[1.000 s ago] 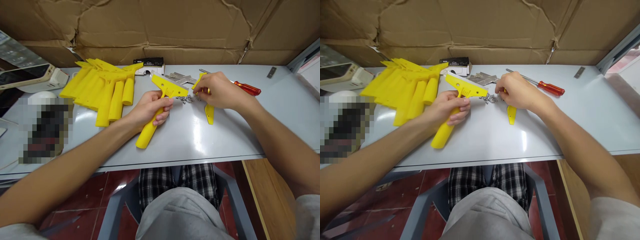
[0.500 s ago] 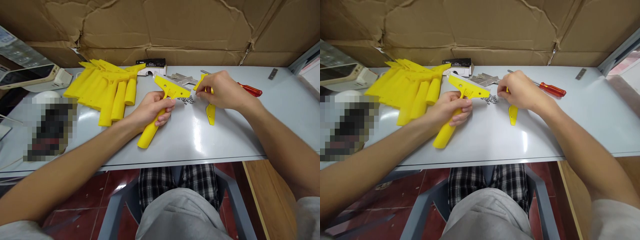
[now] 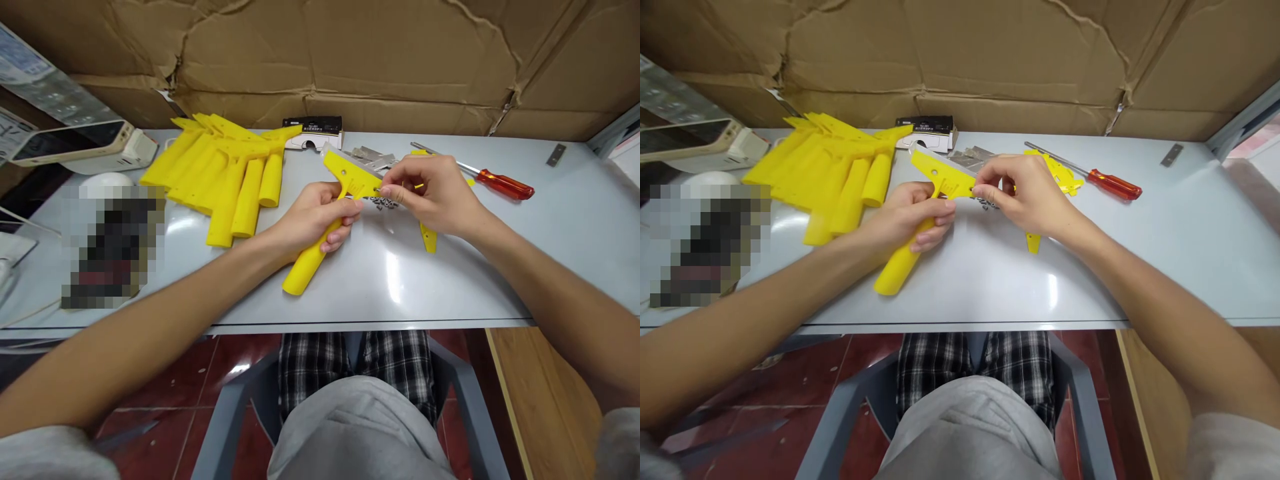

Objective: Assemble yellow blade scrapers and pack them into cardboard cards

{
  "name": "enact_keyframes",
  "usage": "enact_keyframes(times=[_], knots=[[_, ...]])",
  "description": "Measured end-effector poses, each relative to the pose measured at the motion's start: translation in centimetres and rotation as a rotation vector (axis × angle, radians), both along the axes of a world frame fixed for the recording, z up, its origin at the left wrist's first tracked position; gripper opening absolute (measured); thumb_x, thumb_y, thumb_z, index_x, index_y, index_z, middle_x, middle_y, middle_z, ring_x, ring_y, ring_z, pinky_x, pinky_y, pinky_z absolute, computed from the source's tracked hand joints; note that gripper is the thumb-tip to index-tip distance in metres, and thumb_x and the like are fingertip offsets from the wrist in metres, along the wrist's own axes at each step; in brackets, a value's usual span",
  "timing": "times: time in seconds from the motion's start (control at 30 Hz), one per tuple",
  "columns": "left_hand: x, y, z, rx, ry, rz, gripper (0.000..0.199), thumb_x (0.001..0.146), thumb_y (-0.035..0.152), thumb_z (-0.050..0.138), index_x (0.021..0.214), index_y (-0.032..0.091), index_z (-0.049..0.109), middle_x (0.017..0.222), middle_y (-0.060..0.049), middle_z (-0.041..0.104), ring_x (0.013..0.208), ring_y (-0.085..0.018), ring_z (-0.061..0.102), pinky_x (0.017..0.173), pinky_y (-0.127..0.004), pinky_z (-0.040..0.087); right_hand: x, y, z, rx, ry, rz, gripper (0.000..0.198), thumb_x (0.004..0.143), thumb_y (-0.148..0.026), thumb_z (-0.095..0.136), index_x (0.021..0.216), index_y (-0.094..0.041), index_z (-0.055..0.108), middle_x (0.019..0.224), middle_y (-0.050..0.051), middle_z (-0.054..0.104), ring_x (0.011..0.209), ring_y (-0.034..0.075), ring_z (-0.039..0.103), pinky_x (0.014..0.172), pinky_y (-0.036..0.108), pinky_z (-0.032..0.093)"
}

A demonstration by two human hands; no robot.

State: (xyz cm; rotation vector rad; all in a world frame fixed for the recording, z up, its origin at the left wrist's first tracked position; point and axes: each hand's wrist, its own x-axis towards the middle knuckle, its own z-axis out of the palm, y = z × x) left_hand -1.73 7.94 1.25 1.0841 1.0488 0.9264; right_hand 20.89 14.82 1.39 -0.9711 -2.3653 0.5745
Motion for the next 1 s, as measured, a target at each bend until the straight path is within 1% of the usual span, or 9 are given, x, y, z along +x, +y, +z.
enact_keyframes(times=[0.07, 0.23, 0.37, 0.5, 0.6, 0.67, 0.77, 0.83, 1.0], knots=[[0.0, 0.0, 0.0, 0.004, -0.006, 0.000, 0.034, 0.079, 0.025, 0.086, 0.076, 0.020, 0.053, 0.055, 0.007, 0.055, 0.032, -0.005, 0.042, 0.030, -0.018, 0.033, 0.0, 0.0, -0.1, 0.006, 0.008, -0.001, 0.056, 0.106, -0.065, 0.056, 0.108, -0.013, 0.078, 0.095, 0.010, 0.069, 0.080, 0.009, 0.052, 0.078, 0.025, 0.045], [0.1, -0.2, 0.0, 0.006, 0.009, -0.001, 0.031, 0.081, 0.024, 0.084, 0.078, 0.020, 0.053, 0.055, 0.007, 0.055, 0.032, -0.004, 0.042, 0.030, -0.018, 0.034, -0.2, -0.2, -0.1, 0.037, -0.021, -0.025, 0.041, 0.106, -0.051, 0.059, 0.107, -0.015, 0.079, 0.099, 0.009, 0.070, 0.077, 0.009, 0.050, 0.081, 0.028, 0.044], [0.2, -0.3, 0.1, 0.023, 0.043, -0.002, 0.031, 0.082, 0.023, 0.083, 0.077, 0.021, 0.052, 0.052, 0.007, 0.053, 0.033, -0.005, 0.042, 0.031, -0.018, 0.034, -0.5, -0.5, 0.0, 0.062, -0.066, -0.038, 0.039, 0.106, -0.048, 0.058, 0.108, -0.016, 0.079, 0.101, 0.010, 0.070, 0.082, 0.012, 0.054, 0.085, 0.029, 0.045], [0.3, -0.4, 0.2, 0.043, 0.055, -0.010, 0.028, 0.083, 0.021, 0.081, 0.078, 0.020, 0.053, 0.051, 0.006, 0.054, 0.032, -0.006, 0.043, 0.031, -0.018, 0.033, -0.5, -0.6, 0.0, 0.108, -0.083, -0.024, 0.033, 0.105, -0.044, 0.060, 0.106, -0.016, 0.078, 0.097, 0.009, 0.069, 0.083, 0.012, 0.054, 0.085, 0.028, 0.045], [0.4, -0.4, 0.2, 0.042, 0.057, -0.002, 0.028, 0.083, 0.021, 0.081, 0.078, 0.020, 0.054, 0.051, 0.006, 0.055, 0.031, -0.006, 0.043, 0.031, -0.018, 0.033, -0.3, -0.3, -0.4, 0.163, -0.065, 0.003, 0.030, 0.105, -0.039, 0.059, 0.105, -0.016, 0.078, 0.094, 0.009, 0.068, 0.083, 0.012, 0.055, 0.085, 0.029, 0.045], [0.3, -0.4, 0.2, 0.036, 0.065, 0.005, 0.027, 0.083, 0.021, 0.081, 0.079, 0.020, 0.054, 0.052, 0.006, 0.056, 0.031, -0.005, 0.043, 0.031, -0.018, 0.034, -0.1, 0.0, -0.8, 0.229, -0.039, 0.031, 0.029, 0.105, -0.038, 0.058, 0.105, -0.017, 0.078, 0.094, 0.009, 0.067, 0.084, 0.013, 0.056, 0.084, 0.029, 0.044], [0.3, -0.4, 0.2, 0.040, 0.065, -0.001, 0.026, 0.084, 0.018, 0.078, 0.077, 0.020, 0.054, 0.052, 0.007, 0.055, 0.031, -0.005, 0.043, 0.031, -0.018, 0.034, 0.1, 0.3, -1.3, 0.334, -0.033, 0.048, 0.027, 0.106, -0.034, 0.056, 0.106, -0.018, 0.078, 0.098, 0.008, 0.068, 0.084, 0.013, 0.055, 0.079, 0.028, 0.041], [0.3, -0.4, 0.2, 0.049, 0.058, -0.008, 0.026, 0.084, 0.017, 0.078, 0.075, 0.020, 0.054, 0.052, 0.007, 0.054, 0.031, -0.005, 0.043, 0.032, -0.018, 0.034, 0.1, 0.2, -1.4, 0.377, -0.054, 0.038, 0.028, 0.106, -0.030, 0.053, 0.106, -0.019, 0.078, 0.102, 0.008, 0.069, 0.083, 0.012, 0.055, 0.078, 0.028, 0.040], [0.5, -0.5, 0.4, 0.042, 0.052, -0.001, 0.026, 0.083, 0.018, 0.079, 0.075, 0.020, 0.055, 0.051, 0.006, 0.054, 0.031, -0.005, 0.042, 0.031, -0.018, 0.034, 0.0, -0.1, -1.5, 0.392, -0.063, 0.034, 0.027, 0.107, -0.029, 0.053, 0.105, -0.018, 0.078, 0.102, 0.008, 0.068, 0.083, 0.011, 0.054, 0.077, 0.028, 0.040]])
